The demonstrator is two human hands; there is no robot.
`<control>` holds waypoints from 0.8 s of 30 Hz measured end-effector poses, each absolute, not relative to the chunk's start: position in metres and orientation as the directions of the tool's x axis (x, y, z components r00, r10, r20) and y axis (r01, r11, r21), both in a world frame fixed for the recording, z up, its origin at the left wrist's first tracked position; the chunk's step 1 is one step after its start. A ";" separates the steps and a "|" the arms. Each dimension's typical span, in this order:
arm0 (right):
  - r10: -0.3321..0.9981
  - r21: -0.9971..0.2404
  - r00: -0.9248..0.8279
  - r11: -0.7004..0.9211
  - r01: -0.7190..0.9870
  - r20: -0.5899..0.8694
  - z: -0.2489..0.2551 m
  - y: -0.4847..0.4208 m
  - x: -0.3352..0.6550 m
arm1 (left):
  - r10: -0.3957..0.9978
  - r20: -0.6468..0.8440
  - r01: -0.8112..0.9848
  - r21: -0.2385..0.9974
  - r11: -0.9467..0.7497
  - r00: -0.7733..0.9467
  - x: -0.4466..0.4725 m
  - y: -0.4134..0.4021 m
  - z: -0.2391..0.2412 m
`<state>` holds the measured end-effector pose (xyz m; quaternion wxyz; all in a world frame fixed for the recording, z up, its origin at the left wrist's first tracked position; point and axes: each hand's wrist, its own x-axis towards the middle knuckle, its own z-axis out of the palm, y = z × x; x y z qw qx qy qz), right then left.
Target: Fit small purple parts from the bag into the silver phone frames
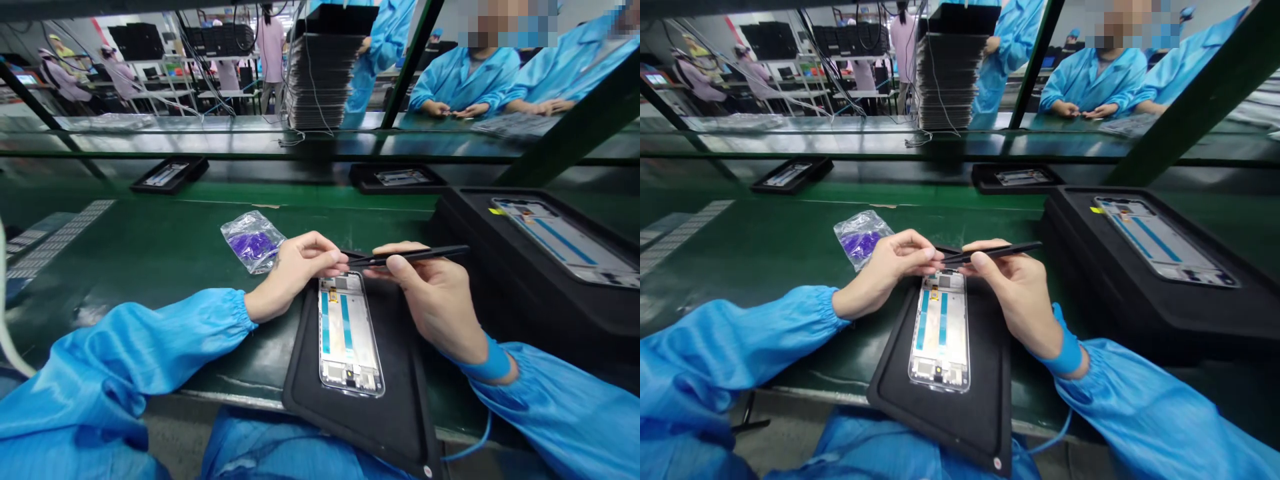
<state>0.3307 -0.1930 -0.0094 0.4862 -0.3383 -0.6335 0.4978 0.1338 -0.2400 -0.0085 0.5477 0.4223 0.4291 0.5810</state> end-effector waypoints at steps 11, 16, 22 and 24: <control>0.895 -0.928 -0.316 0.360 0.095 0.315 -0.013 -0.192 0.337 | 0.996 0.035 -0.100 0.995 -0.027 0.083 0.123 -0.227 -0.027; 0.849 -0.840 -0.363 0.484 0.246 0.383 -0.004 -0.199 0.335 | 0.986 -0.001 -0.168 0.985 0.030 0.166 0.121 -0.227 -0.028; 0.763 -0.701 -0.436 0.630 0.333 0.478 0.000 -0.205 0.332 | 0.963 -0.118 -0.218 0.961 0.173 0.243 0.118 -0.224 -0.021; 0.758 -0.686 -0.435 0.639 0.347 0.485 0.000 -0.206 0.331 | 0.958 -0.139 -0.217 0.956 0.196 0.253 0.119 -0.223 -0.021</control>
